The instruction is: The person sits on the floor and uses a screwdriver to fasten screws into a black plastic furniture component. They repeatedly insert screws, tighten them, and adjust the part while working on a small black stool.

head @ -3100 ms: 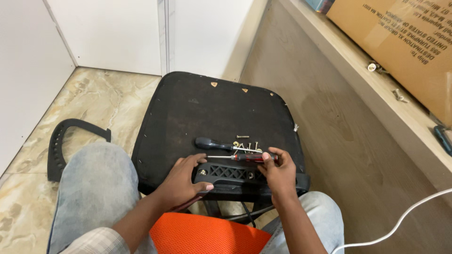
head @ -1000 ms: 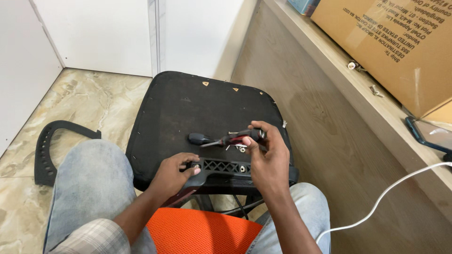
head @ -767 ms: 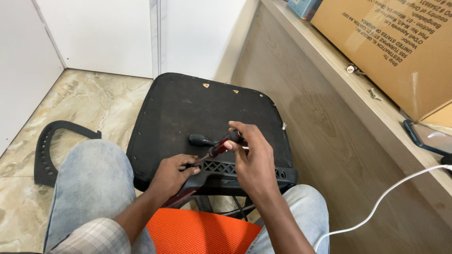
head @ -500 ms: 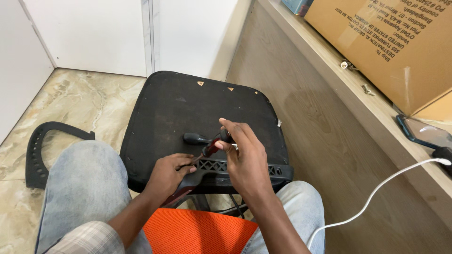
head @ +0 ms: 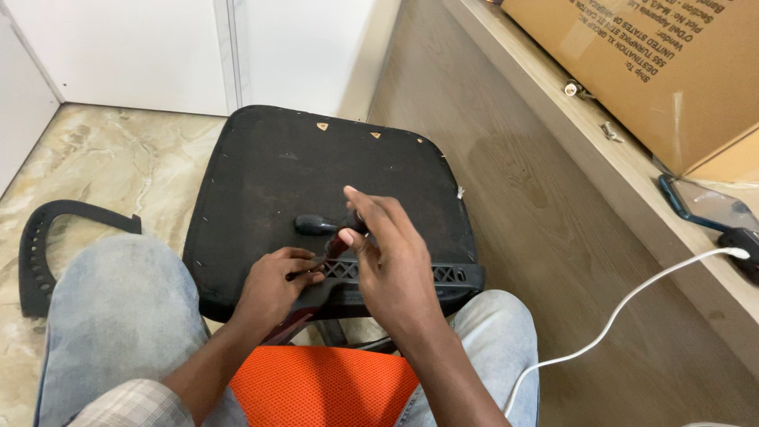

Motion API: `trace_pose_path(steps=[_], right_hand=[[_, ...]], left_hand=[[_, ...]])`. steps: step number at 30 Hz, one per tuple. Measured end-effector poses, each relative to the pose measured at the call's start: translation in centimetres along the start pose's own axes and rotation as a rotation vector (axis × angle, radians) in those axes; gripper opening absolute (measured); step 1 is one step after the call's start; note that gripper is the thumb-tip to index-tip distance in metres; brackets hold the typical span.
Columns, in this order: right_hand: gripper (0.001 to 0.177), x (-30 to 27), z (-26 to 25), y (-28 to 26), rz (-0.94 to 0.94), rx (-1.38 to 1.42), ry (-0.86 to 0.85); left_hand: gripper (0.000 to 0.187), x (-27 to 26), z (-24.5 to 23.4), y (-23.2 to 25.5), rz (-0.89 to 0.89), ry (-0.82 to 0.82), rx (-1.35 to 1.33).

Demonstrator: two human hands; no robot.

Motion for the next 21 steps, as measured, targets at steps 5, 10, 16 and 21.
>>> trace_pose_path(steps=[5, 10, 16, 21], right_hand=[[0.044, 0.4, 1.0, -2.2, -0.129, 0.004, -0.071], [0.039, 0.7, 2.4, -0.9, 0.143, -0.151, -0.147], [0.031, 0.0, 2.7, -2.7, -0.145, -0.025, -0.105], [0.039, 0.2, 2.9, -1.7, -0.062, -0.049, -0.096]], left_hand=[[0.029, -0.7, -1.0, 1.0, 0.126, 0.103, -0.037], [0.024, -1.2, -0.8, 0.3, 0.065, 0.094, -0.150], [0.023, -1.4, -1.0, 1.1, 0.222, 0.179, 0.006], [0.021, -1.1, -0.8, 0.3, 0.123, 0.139, -0.047]])
Point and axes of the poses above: each hand's wrist, its own x-axis towards the middle knuckle, its own z-axis out of the palm, y = z × x, the point moved 8 cm from there along x, towards the middle knuckle, and after that the axes turned 2 degrees about -z, right-handed, at the moved point
